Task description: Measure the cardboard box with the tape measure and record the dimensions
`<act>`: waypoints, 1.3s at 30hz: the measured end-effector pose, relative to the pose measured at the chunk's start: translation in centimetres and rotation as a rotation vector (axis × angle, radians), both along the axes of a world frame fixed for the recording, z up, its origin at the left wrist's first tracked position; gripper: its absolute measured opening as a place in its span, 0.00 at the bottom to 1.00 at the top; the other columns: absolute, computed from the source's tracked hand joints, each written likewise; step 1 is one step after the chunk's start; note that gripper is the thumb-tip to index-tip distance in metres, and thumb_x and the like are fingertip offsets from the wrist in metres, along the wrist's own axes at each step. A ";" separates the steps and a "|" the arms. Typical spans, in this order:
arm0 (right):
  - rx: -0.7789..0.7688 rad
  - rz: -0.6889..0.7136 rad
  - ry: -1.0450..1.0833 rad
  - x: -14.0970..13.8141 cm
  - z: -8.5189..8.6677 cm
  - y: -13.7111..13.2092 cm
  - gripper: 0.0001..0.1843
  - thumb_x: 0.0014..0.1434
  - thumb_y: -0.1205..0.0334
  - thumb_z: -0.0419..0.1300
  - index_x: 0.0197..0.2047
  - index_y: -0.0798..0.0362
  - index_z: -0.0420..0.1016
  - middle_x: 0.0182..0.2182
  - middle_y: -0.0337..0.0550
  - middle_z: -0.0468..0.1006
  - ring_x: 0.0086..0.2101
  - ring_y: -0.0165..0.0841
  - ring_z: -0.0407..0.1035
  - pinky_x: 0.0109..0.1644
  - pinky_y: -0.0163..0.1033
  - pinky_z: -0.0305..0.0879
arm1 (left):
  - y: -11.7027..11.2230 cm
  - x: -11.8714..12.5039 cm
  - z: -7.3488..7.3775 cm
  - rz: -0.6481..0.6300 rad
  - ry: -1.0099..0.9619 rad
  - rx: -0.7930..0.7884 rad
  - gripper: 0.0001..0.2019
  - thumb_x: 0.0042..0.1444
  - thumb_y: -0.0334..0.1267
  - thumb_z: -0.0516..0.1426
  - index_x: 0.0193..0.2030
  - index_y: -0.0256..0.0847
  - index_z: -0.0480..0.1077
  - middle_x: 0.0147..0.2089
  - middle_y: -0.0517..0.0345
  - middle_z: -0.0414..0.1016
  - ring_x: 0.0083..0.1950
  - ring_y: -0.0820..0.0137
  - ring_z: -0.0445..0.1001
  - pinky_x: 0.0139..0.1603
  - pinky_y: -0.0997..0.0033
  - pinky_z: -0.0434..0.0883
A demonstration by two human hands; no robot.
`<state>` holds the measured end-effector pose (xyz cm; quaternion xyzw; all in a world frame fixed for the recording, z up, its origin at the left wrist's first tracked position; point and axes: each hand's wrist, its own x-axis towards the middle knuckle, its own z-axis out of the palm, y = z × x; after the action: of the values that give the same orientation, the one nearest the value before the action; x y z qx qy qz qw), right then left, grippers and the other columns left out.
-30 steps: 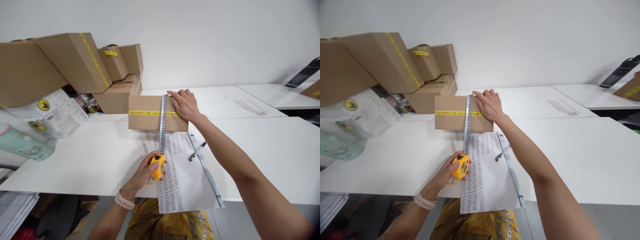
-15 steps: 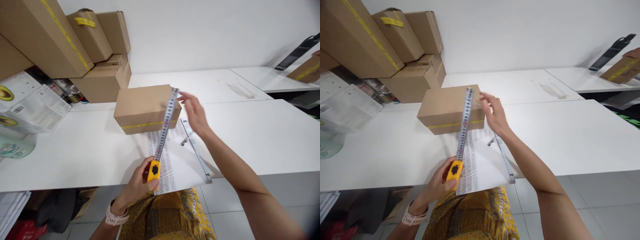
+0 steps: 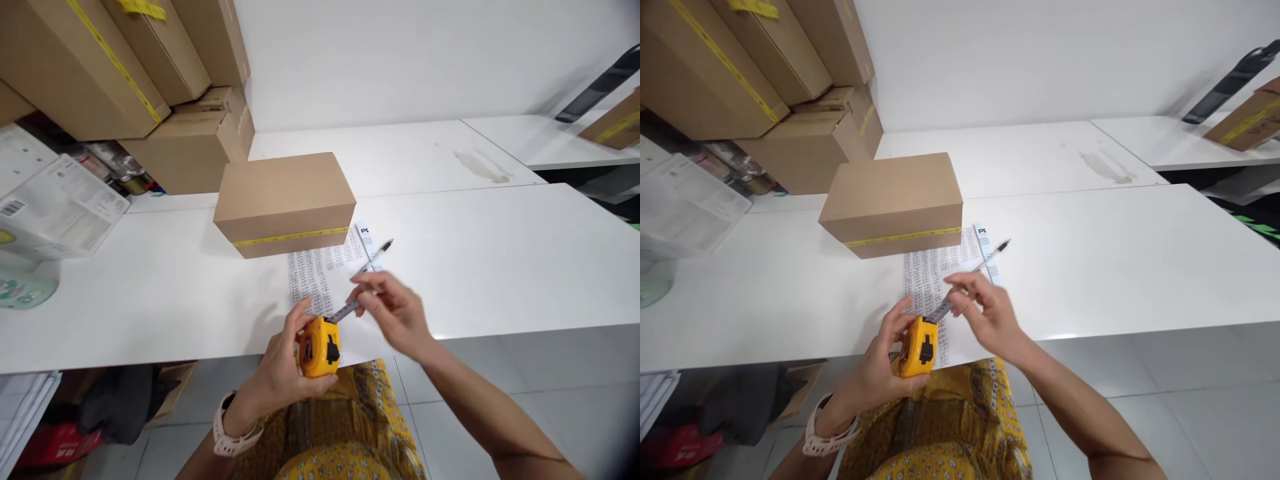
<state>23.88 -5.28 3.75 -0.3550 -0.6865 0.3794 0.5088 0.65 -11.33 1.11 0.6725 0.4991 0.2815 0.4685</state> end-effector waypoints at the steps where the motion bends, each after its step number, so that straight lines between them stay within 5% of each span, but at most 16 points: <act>1: 0.059 0.004 -0.073 -0.4 -0.9 -0.6 0.11 0.70 0.60 0.58 0.53 0.48 0.74 0.31 0.39 0.80 0.27 0.28 0.75 0.28 0.34 0.73 | 0.1 0.2 0.0 0.004 0.003 0.031 0.54 0.47 0.40 0.69 0.75 0.52 0.42 0.62 0.48 0.71 0.58 0.56 0.75 0.58 0.55 0.71; 5: 0.318 -0.178 -0.411 1.2 -3.5 0.9 0.12 0.70 0.64 0.55 0.53 0.49 0.76 0.33 0.42 0.82 0.30 0.31 0.75 0.31 0.36 0.69 | 0.9 0.1 0.1 0.030 0.079 0.121 0.50 0.50 0.41 0.68 0.74 0.53 0.43 0.60 0.50 0.74 0.57 0.57 0.76 0.56 0.55 0.72; 9: 0.314 -0.517 -0.989 5.9 -5.1 6.1 0.19 0.67 0.73 0.49 0.49 0.51 0.78 0.33 0.48 0.79 0.33 0.38 0.71 0.26 0.38 0.54 | 3.4 -0.8 1.0 0.148 0.369 0.244 0.45 0.53 0.44 0.67 0.73 0.50 0.49 0.60 0.47 0.74 0.56 0.54 0.77 0.54 0.53 0.74; 13: 0.348 -0.406 -1.388 8.4 -6.0 9.8 0.22 0.54 0.83 0.53 0.46 0.54 0.77 0.37 0.53 0.78 0.36 0.41 0.67 0.30 0.40 0.52 | 6.7 -1.2 2.1 0.162 0.752 0.360 0.36 0.59 0.42 0.63 0.72 0.45 0.55 0.60 0.45 0.74 0.58 0.51 0.76 0.48 0.54 0.77; 17: 0.423 -0.250 -1.529 8.8 -5.7 10.7 0.16 0.54 0.83 0.53 0.35 0.55 0.76 0.34 0.54 0.78 0.36 0.41 0.66 0.34 0.42 0.55 | 9.0 -0.9 2.5 0.050 0.939 0.363 0.31 0.64 0.40 0.58 0.72 0.42 0.56 0.61 0.44 0.73 0.59 0.51 0.74 0.49 0.53 0.76; 20: 0.444 -0.246 -1.448 9.5 -5.1 10.2 0.16 0.56 0.82 0.51 0.33 0.54 0.74 0.30 0.52 0.77 0.32 0.38 0.66 0.32 0.42 0.55 | 9.7 -0.7 2.4 -0.013 0.990 0.335 0.28 0.66 0.39 0.56 0.72 0.39 0.57 0.60 0.42 0.74 0.59 0.50 0.73 0.51 0.50 0.75; 22: 0.419 -0.360 -1.248 9.8 -4.5 9.3 0.12 0.61 0.75 0.51 0.31 0.52 0.70 0.26 0.47 0.75 0.28 0.36 0.64 0.29 0.41 0.52 | 9.8 -0.4 2.1 -0.029 1.006 0.394 0.27 0.66 0.38 0.56 0.70 0.35 0.60 0.62 0.37 0.73 0.62 0.47 0.71 0.59 0.42 0.71; 25: 0.249 -0.581 -0.735 8.6 -3.9 7.6 0.08 0.65 0.60 0.54 0.32 0.49 0.65 0.23 0.40 0.71 0.25 0.33 0.64 0.26 0.39 0.53 | 9.3 1.1 0.9 -0.058 0.953 0.593 0.25 0.65 0.38 0.57 0.66 0.29 0.65 0.68 0.29 0.66 0.71 0.42 0.61 0.72 0.33 0.52; 27: 0.028 -0.566 -0.370 6.6 -3.9 6.8 0.10 0.67 0.53 0.55 0.36 0.49 0.64 0.25 0.37 0.72 0.25 0.32 0.67 0.27 0.37 0.60 | 8.7 3.0 -0.2 -0.178 0.849 0.667 0.24 0.66 0.38 0.57 0.65 0.28 0.66 0.69 0.29 0.65 0.72 0.44 0.60 0.74 0.36 0.49; 32: -0.277 -0.207 -0.037 1.9 -5.6 7.8 0.17 0.64 0.44 0.60 0.39 0.50 0.69 0.31 0.39 0.75 0.31 0.31 0.72 0.38 0.40 0.71 | 8.0 7.6 -1.3 -0.475 0.801 0.659 0.25 0.69 0.42 0.54 0.65 0.22 0.65 0.65 0.24 0.68 0.65 0.45 0.69 0.63 0.47 0.67; 39: -0.387 -0.257 -0.033 2.1 -7.2 9.6 0.19 0.59 0.45 0.65 0.33 0.49 0.63 0.20 0.32 0.68 0.22 0.28 0.63 0.27 0.36 0.60 | 8.8 8.5 0.7 -0.463 0.886 0.479 0.26 0.70 0.47 0.52 0.66 0.29 0.65 0.73 0.22 0.56 0.45 0.52 0.82 0.40 0.60 0.77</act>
<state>25.99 4.32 -3.45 -0.5364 -0.5585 0.4301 0.4641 9.14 -2.54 1.78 0.9065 0.4096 -0.0327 0.0973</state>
